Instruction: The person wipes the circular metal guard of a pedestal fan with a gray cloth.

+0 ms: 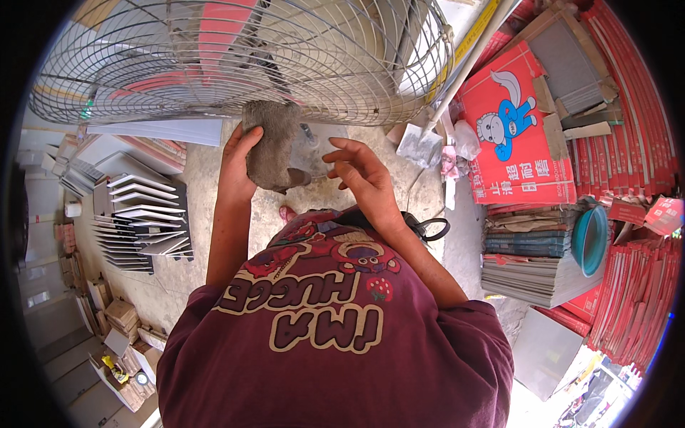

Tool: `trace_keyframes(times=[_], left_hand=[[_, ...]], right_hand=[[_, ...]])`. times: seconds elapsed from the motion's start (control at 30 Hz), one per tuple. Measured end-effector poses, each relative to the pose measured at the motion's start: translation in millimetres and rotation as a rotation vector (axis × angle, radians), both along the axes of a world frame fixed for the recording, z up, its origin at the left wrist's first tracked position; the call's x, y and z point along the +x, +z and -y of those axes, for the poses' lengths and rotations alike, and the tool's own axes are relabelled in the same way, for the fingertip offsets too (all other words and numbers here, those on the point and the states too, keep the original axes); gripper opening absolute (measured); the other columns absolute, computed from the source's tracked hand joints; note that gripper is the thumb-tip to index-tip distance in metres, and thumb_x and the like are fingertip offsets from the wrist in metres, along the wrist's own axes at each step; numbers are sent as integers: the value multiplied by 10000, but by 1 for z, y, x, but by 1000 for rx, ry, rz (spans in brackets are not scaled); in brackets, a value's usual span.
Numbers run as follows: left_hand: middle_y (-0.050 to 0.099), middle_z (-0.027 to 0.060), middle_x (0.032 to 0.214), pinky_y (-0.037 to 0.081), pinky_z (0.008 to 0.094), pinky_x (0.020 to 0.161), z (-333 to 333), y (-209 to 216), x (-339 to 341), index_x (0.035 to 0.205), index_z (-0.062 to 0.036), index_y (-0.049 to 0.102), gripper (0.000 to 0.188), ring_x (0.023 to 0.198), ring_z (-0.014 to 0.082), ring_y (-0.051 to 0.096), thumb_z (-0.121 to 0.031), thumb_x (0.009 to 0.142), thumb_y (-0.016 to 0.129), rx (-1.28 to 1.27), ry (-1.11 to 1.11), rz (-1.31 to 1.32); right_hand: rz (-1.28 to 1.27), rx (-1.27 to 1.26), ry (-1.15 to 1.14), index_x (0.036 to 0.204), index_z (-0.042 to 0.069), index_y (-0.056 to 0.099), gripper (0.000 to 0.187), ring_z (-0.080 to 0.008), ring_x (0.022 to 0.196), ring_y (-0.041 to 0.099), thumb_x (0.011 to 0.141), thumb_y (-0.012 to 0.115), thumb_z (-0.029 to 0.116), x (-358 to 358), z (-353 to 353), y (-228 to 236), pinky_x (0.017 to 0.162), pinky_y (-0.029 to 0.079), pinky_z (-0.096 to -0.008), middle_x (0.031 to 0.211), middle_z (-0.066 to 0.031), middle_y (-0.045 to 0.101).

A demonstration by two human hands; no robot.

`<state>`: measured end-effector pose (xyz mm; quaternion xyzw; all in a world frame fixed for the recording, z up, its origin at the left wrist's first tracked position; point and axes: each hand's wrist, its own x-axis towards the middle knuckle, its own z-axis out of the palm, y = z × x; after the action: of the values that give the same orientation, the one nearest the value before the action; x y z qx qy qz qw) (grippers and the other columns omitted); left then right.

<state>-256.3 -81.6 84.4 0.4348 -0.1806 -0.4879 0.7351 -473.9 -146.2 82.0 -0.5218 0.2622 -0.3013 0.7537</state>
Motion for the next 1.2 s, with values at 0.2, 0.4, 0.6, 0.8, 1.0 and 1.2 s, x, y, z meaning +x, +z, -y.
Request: trace_keyframes(times=[0.2, 0.4, 0.6, 0.8, 1.0, 1.2], left_hand=[[623, 77, 1038, 507, 276, 764, -5, -5, -21, 1167, -6, 534, 329, 906, 155, 614, -47, 845, 591, 24, -12, 5], [625, 63, 1048, 488, 275, 804, -12, -10, -20, 1167, -12, 540, 318, 937, 145, 598, -31, 852, 581, -19, -42, 1], [629, 55, 1042, 488, 276, 805, -11, -4, -14, 1153, -19, 555, 300, 931, 139, 600, -61, 859, 596, -120, -1, 10], [645, 64, 939, 514, 261, 694, 7, -35, 8, 1070, -25, 585, 243, 814, 146, 624, -155, 867, 618, 49, 79, -46], [640, 117, 959, 520, 301, 738, 11, -59, 7, 1056, 15, 564, 293, 835, 202, 633, -232, 897, 553, 204, -78, -127], [637, 125, 930, 538, 303, 643, 10, -80, 7, 1073, 22, 543, 278, 760, 198, 643, -184, 887, 567, 315, -169, -171]], right_hand=[[59, -2, 143, 1265, 85, 482, 361, -127, 1050, 513, 907, 517, 114, 12, -3, 10, 829, 431, -274, 1222, -33, 527], [89, 2, 163, 1292, 94, 467, 397, -111, 1037, 486, 900, 527, 82, 21, -6, 12, 878, 411, -278, 1215, -23, 508], [71, -353, 114, 1266, 89, 495, 411, -170, 1067, 495, 859, 534, 44, 35, -2, 23, 912, 402, -289, 1193, -61, 514], [-44, -613, -30, 1233, 66, 515, 418, -208, 1033, 530, 818, 567, 53, 66, 4, 3, 869, 445, -307, 1173, -111, 522], [-136, -196, -103, 1206, 45, 536, 394, -184, 966, 558, 816, 584, 85, 82, 5, -50, 808, 476, -296, 1106, -104, 572], [-186, 291, -84, 1252, 45, 512, 430, -147, 977, 528, 835, 561, 139, 76, 8, -49, 812, 450, -300, 1098, -75, 564]])
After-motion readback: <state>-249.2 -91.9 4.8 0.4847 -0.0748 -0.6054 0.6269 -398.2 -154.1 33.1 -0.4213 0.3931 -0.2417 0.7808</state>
